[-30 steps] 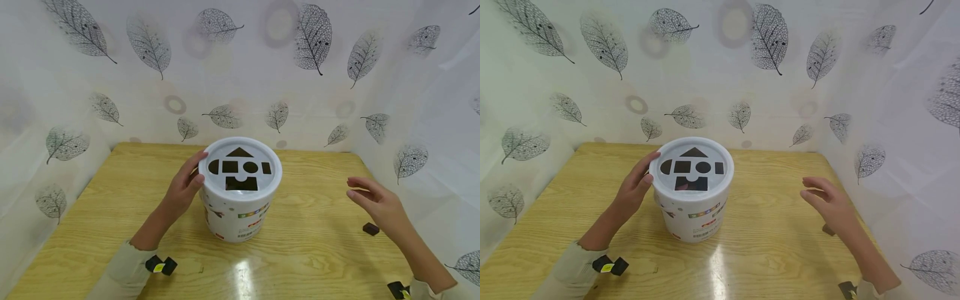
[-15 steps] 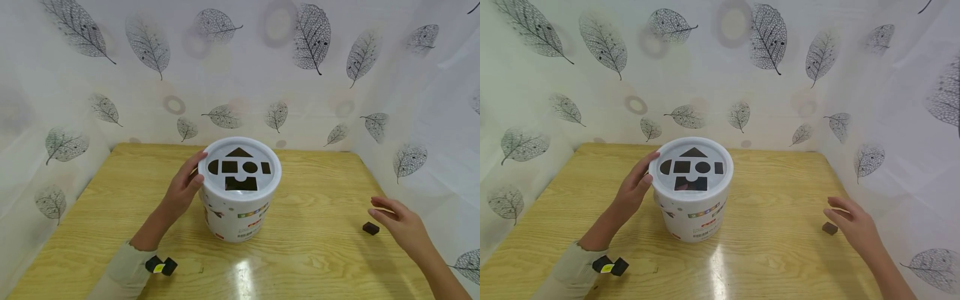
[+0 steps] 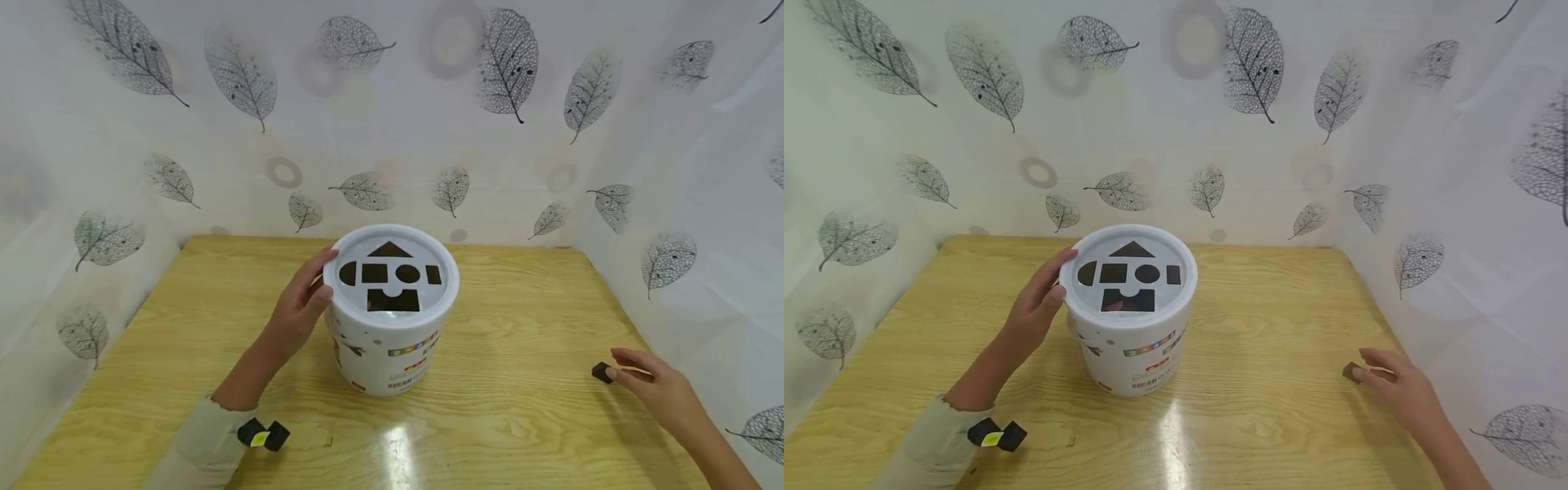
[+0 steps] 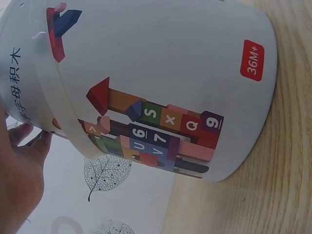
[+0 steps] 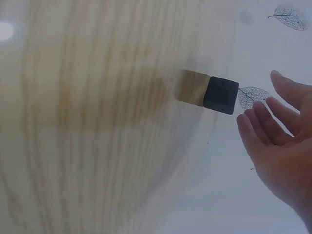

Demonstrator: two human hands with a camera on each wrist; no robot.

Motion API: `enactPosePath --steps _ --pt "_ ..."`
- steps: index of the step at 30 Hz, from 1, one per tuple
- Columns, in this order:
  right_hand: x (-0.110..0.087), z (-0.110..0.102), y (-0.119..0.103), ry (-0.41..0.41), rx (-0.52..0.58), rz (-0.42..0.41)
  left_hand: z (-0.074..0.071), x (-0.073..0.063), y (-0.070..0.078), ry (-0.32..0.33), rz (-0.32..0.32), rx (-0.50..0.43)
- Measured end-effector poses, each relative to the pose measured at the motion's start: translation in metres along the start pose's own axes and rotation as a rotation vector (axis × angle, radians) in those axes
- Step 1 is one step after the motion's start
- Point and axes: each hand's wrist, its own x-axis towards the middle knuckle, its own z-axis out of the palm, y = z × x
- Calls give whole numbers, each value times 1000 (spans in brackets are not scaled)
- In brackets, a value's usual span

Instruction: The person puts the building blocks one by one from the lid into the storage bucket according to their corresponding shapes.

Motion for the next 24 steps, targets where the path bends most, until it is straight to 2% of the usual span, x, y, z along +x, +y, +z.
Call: enactPosePath --steps 13,20,24 --pt "4 10 8 50 -84 -67 0 -1 -1 2 -5 1" --pt "7 7 8 -37 -129 -14 0 -1 -1 -6 -11 -3" --pt "9 7 8 -73 -120 -4 0 -1 0 -5 -11 1"
